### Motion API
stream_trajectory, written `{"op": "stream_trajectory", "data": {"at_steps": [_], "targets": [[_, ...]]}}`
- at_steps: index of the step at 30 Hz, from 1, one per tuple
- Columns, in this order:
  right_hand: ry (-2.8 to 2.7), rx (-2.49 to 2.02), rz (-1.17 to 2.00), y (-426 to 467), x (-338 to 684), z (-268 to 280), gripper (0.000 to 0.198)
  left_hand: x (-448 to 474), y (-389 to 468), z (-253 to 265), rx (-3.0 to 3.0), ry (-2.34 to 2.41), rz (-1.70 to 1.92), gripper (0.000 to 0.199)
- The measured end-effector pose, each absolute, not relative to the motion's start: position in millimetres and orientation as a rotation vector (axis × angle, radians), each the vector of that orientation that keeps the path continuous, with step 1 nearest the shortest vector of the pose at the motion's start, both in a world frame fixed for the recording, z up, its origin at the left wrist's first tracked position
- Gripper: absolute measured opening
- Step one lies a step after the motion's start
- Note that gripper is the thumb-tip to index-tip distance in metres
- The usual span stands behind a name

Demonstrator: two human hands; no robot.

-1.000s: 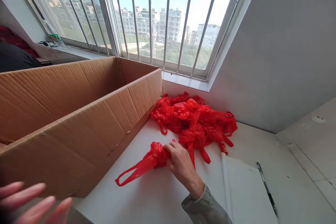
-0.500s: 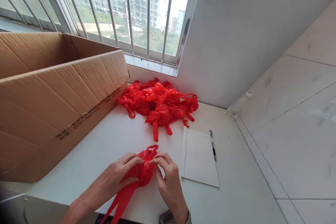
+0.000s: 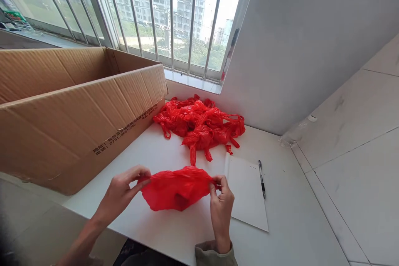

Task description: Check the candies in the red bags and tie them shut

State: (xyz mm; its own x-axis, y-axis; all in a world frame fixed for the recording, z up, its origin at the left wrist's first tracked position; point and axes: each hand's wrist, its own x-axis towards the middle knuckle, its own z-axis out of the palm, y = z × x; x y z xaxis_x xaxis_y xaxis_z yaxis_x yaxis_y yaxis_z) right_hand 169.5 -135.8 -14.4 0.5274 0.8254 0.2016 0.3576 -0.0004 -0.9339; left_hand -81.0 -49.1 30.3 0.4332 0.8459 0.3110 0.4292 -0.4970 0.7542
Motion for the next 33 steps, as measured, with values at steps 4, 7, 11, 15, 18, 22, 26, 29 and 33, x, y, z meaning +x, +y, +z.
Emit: {"op": "stream_trajectory", "data": {"at_steps": [4,7,11,15,18,22,26,29,33], "targets": [[-1.130,-1.584,0.641,-151.1,183.6,-18.2,0.020,-95.5,-45.9,27.2,1.975,1.147,0.882,0.020],[-1.344,-1.591,0.650,-151.4,177.3,-7.6,0.053,-91.0,-55.6,29.1,2.164,1.084,0.781,0.029],[-1.488,-1.602,0.583,-128.8,159.4,12.1,0.052,-69.5,-61.5,35.7,2.350,1.006,0.790,0.044],[-1.340,-1.630,0.615,-111.0,154.9,17.2,0.020,-63.0,-49.1,37.1,2.123,1.023,0.797,0.019],[-0.900,-1.581,0.641,-112.9,165.3,9.0,0.026,-75.8,-38.8,34.6,1.548,1.087,0.946,0.022],[-0.541,-1.381,0.792,-126.5,182.1,-1.3,0.026,-95.1,-35.6,33.0,1.036,0.960,1.096,0.026],[-0.468,-1.409,0.447,-151.7,183.0,15.6,0.024,-102.3,-43.8,39.7,1.154,0.747,1.093,0.017],[-0.869,-1.351,-0.121,-167.6,163.2,46.4,0.023,-99.6,-50.2,47.9,1.314,0.650,1.072,0.016],[-1.818,-1.289,-0.173,-159.3,126.9,77.9,0.022,-94.1,-56.4,57.1,1.401,0.568,1.081,0.026]]}}
